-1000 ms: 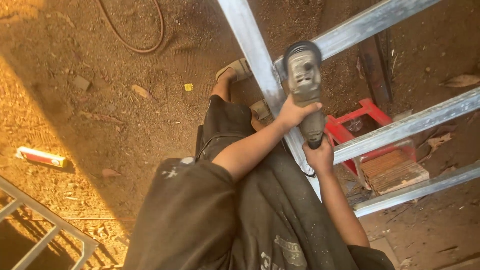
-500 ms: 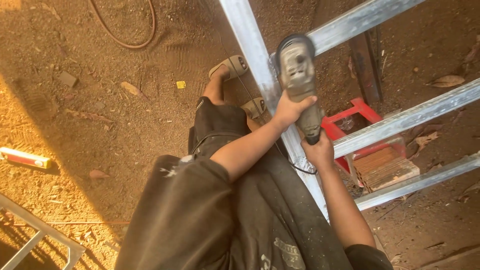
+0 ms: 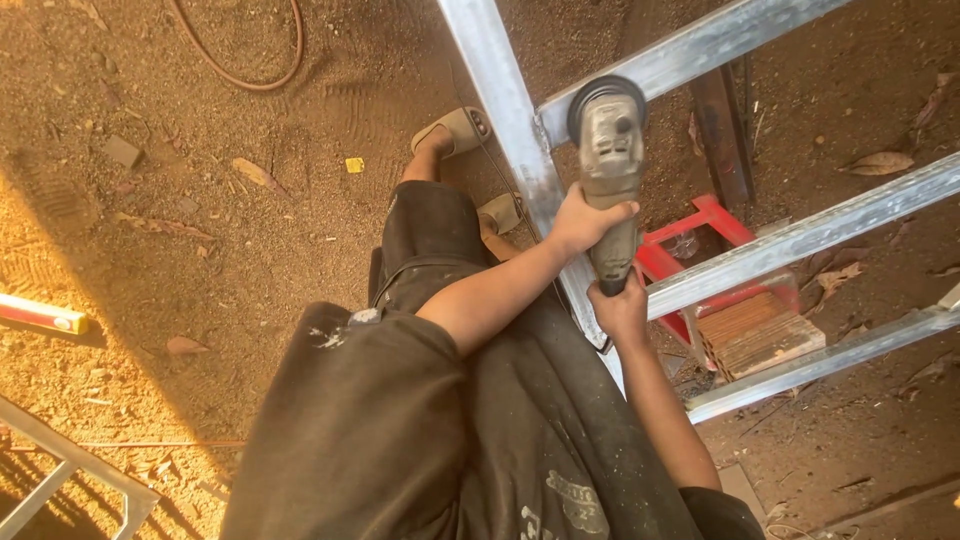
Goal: Grinding weld joints on a metal frame using a handheld angle grinder to create a smooth finish.
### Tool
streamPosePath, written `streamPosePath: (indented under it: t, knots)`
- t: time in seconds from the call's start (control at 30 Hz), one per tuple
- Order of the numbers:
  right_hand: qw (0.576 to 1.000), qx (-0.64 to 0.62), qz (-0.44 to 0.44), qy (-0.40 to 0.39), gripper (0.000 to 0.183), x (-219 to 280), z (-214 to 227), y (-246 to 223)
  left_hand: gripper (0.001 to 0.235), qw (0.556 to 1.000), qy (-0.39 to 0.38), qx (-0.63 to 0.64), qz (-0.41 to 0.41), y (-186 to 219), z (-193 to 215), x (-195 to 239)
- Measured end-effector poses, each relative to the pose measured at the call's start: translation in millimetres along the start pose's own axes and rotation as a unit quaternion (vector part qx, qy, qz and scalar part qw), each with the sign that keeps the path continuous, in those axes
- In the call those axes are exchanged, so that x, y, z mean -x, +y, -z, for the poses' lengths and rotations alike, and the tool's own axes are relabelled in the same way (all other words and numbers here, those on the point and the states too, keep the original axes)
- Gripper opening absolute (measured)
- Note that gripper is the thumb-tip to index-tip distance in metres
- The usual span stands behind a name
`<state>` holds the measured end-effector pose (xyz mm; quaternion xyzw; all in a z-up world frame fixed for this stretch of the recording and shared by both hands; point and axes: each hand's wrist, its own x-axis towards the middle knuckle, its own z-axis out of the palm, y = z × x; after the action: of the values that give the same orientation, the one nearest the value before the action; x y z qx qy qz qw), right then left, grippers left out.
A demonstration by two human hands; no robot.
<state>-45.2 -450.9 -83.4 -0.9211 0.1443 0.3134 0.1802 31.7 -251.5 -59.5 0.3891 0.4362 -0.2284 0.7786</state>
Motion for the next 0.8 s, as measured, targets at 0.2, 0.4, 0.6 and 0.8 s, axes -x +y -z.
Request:
streamPosePath:
  t: [0.2,0.4,0.6,0.8]
  knots:
    - [0.999,0.033,-0.025,-0.025,0.039,8,-11,5,0.093,1.0,0.009,-0.012,0.02,-14,14,3]
    - [0.999,0.025,-0.02,-0.021,0.047,23,-34,41,0.088,0.999,-0.015,-0.029,0.017,-22,25,22]
    - [0.997,-0.028,-0.023,-0.068,0.061,61,-54,35,0.087,0.997,-0.014,-0.064,0.048,-29,41,28]
    - [0.983,0.116,0.014,-0.14,0.042,132,-86,28,0.093,0.966,-0.054,-0.202,0.15,-26,60,54]
